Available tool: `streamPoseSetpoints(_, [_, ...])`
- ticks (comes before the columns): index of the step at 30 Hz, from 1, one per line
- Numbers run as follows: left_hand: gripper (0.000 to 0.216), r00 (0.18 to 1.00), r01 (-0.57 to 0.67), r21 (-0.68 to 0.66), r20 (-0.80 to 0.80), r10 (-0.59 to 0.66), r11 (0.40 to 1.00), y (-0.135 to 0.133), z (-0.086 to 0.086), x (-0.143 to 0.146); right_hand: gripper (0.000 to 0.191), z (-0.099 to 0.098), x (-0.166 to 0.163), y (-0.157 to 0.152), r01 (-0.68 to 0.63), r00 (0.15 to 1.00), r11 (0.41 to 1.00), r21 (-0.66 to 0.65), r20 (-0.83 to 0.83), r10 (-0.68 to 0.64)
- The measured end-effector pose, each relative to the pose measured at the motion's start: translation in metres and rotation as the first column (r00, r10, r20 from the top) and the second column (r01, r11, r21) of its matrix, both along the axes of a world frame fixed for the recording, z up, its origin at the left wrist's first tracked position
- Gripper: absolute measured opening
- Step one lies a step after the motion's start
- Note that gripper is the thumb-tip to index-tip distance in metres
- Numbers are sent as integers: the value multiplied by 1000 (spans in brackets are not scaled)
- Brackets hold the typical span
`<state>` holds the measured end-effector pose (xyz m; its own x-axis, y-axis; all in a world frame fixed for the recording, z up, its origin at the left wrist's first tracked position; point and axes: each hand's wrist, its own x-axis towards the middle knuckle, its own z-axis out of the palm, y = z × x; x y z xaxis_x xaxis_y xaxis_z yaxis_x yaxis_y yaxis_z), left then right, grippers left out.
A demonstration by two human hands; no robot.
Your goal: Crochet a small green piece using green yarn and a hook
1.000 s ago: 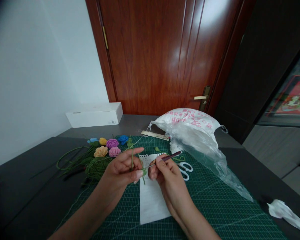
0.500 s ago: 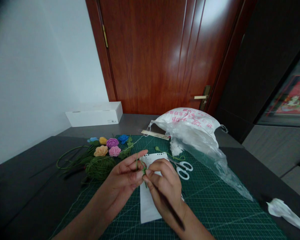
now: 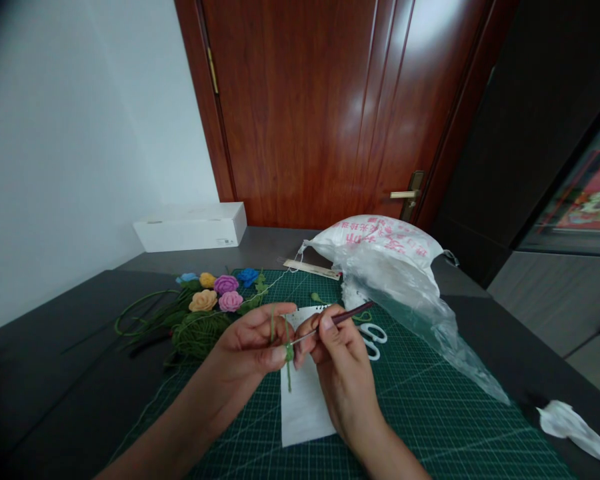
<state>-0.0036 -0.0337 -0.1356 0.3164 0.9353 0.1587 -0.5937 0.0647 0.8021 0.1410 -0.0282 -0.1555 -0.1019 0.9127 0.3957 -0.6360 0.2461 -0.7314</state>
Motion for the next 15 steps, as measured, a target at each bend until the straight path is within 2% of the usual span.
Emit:
streamPoseSetpoints(3, [43, 992, -101, 22, -68, 102, 995, 0, -1, 3, 17, -5, -1, 1, 117, 989, 992, 46, 89, -121])
streamPoseSetpoints(6, [45, 982, -145, -8, -120, 143, 989, -1, 0, 3, 13, -13, 0, 3, 225, 959, 971, 76, 160, -235])
streamPoseSetpoints(10, [40, 973, -182, -1, -142, 180, 983, -1, 3, 2, 16, -19, 4, 5, 266, 948, 963, 28, 175, -267])
streamPoseSetpoints(15, [36, 966, -203, -4, -165, 200, 979, -1, 3, 2, 20, -16, 4, 6, 257, 960, 966, -23, 125, -252])
